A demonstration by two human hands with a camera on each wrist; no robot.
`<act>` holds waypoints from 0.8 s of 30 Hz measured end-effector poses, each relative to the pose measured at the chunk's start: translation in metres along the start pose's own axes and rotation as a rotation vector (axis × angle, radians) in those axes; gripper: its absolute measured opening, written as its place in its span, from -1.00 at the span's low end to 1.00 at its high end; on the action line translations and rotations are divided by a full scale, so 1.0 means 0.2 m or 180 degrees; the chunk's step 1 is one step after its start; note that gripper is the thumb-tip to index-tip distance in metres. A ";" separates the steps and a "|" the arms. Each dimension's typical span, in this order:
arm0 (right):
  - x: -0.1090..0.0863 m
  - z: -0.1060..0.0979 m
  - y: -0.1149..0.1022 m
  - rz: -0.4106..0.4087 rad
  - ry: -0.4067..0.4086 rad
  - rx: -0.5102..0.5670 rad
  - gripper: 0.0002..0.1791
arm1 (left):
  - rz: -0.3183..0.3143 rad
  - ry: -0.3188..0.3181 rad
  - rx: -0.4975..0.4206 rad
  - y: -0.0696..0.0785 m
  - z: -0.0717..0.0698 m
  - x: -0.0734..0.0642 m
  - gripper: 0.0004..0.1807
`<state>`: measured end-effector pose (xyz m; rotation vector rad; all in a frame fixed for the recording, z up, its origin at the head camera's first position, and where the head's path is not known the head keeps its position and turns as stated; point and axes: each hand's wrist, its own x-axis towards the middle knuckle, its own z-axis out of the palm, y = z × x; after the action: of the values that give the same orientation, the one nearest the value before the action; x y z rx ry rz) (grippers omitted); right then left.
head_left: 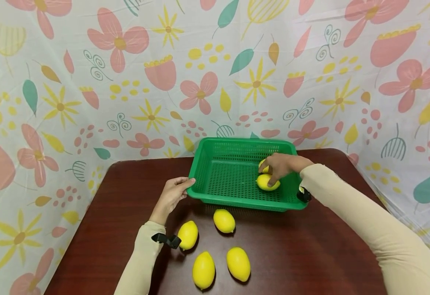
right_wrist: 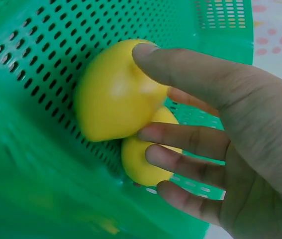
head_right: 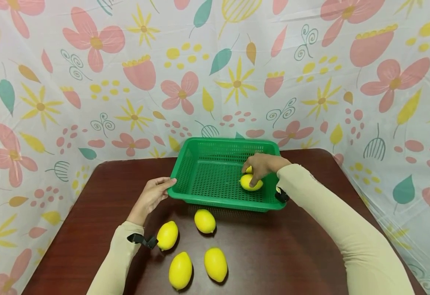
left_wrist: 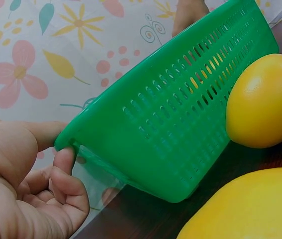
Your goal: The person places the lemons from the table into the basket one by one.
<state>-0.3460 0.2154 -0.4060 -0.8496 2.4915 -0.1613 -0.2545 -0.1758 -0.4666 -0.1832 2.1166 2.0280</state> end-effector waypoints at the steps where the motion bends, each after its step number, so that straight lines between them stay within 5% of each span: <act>1: 0.00 0.00 0.00 0.0010 -0.0013 -0.0042 -0.27 | 0.0000 0.0010 0.0000 0.00 0.00 0.00 -0.55; 16: -0.18 -0.11 -0.08 -0.0193 0.0657 0.0160 -0.35 | 0.0015 0.0007 0.0032 0.02 0.00 0.00 -0.47; 24: -0.29 -0.03 -0.15 -0.0213 0.1891 0.0219 -0.49 | -0.0024 0.0022 0.0017 -0.01 0.00 0.00 -0.47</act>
<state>-0.2932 0.2257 -0.3691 -0.9626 2.9751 -0.5955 -0.2545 -0.1753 -0.4678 -0.1976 2.1219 2.0203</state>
